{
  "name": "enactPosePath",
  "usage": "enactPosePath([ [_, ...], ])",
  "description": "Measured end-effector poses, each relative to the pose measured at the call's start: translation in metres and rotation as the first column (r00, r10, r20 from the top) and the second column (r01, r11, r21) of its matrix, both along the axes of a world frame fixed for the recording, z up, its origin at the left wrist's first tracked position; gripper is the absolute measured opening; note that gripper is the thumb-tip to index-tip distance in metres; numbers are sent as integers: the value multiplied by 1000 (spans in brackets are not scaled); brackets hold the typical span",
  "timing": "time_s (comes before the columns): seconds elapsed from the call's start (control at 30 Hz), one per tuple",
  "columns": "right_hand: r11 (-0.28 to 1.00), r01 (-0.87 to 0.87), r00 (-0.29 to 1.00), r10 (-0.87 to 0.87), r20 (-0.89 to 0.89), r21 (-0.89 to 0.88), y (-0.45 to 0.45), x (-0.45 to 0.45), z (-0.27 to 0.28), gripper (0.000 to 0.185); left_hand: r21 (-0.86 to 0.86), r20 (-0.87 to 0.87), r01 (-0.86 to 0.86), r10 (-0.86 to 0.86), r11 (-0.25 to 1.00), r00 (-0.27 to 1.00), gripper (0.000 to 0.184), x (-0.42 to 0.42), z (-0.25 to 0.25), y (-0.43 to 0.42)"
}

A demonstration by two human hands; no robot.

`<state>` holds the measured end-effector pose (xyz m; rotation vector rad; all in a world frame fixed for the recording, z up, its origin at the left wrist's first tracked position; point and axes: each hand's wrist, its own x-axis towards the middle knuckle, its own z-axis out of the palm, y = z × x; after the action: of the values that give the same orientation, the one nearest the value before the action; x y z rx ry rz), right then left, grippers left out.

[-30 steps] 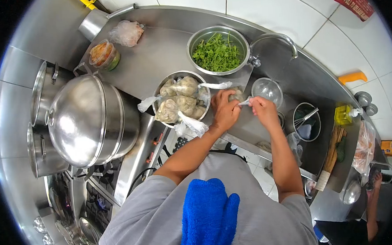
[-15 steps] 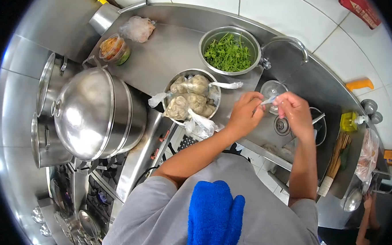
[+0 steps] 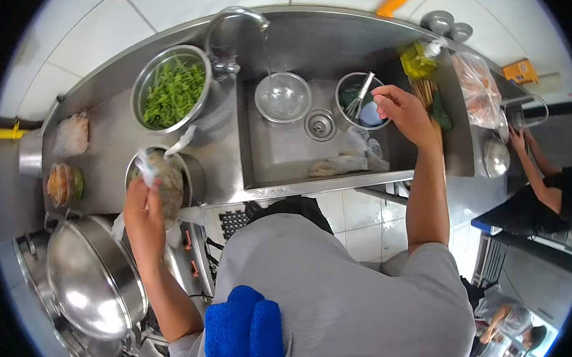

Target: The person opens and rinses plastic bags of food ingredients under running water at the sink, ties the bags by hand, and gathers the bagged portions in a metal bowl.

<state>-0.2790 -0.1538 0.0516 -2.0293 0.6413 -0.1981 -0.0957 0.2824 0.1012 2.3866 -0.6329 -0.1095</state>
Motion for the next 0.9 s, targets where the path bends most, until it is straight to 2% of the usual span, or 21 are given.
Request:
enactPosePath([
  [0.03,1000,15,1000,-15,-6,-3,-6,-7,-14,27,212,72,50,-67,976,995,22,3,-9,1],
  [0.07,986,-6,985,-23,-169,-167,-14,-15,-29,31,211,69,61,-77,976,995,22,1,-12,-1],
  [0.1,946,-56,944,-54,-325,-320,-18,-21,-43,35,189,62,58,-71,980,996,22,-3,-12,-8],
  [0.13,946,-50,943,-60,-327,-319,-17,-25,-56,35,169,54,53,-63,984,997,23,-8,-11,-14],
  [0.2,891,-282,758,-21,-652,-356,-12,-30,-81,42,113,157,45,-62,993,986,23,-16,3,-28],
  [0.23,891,-280,758,-22,-652,-357,-10,-35,-97,42,53,262,38,-51,998,964,22,-19,13,-35],
  [0.27,877,-294,738,-45,-674,-381,-8,-42,-114,42,54,262,39,-52,998,964,22,-23,22,-40],
  [0.3,859,-310,720,-68,-691,-407,-6,-46,-125,43,-56,251,126,-108,990,962,21,-26,32,-45],
  [0.33,858,-311,723,-66,-688,-409,1,-44,-128,43,-165,246,206,-162,964,956,19,-29,38,-51],
  [0.37,859,-222,810,-100,-577,-461,12,-41,-132,41,-165,248,203,-159,965,956,19,-35,40,-58],
  [0.4,859,-125,880,-135,-456,-497,19,-41,-137,40,-257,81,299,-288,919,954,18,-41,42,-67],
  [0.43,860,-124,880,-135,-455,-495,15,-41,-154,40,-362,-74,371,-423,855,903,17,-48,43,-76],
  [0.53,806,-224,839,-126,-529,-548,-6,-30,-181,24,-441,-257,435,-575,785,777,17,-57,17,-119],
  [0.57,901,-199,914,29,-404,-386,-10,-21,-163,20,-431,-353,427,-584,795,731,19,-59,10,-133],
  [0.6,959,-204,958,154,-242,-198,-8,-18,-145,17,-425,-433,407,-577,808,693,20,-60,0,-147],
  [0.63,960,-203,958,154,-240,-195,-4,-13,-125,17,-418,-506,391,-567,820,649,22,-59,-12,-162],
  [0.73,984,-107,988,120,-94,140,11,11,-68,14,-505,-754,135,-511,853,412,31,-54,-59,-207],
  [0.77,983,-116,988,129,-86,142,18,17,-60,14,-502,-803,52,-487,864,344,35,-52,-68,-220],
  [0.8,983,-115,992,121,-37,141,25,25,-53,13,-498,-800,46,-480,866,360,35,-49,-73,-231],
  [0.87,981,-187,982,187,3,58,42,42,-41,11,-434,-894,-189,-395,881,211,37,-40,-81,-245],
  [0.9,977,-207,978,206,22,58,51,52,-42,11,-434,-892,-198,-387,879,234,37,-33,-83,-249],
])
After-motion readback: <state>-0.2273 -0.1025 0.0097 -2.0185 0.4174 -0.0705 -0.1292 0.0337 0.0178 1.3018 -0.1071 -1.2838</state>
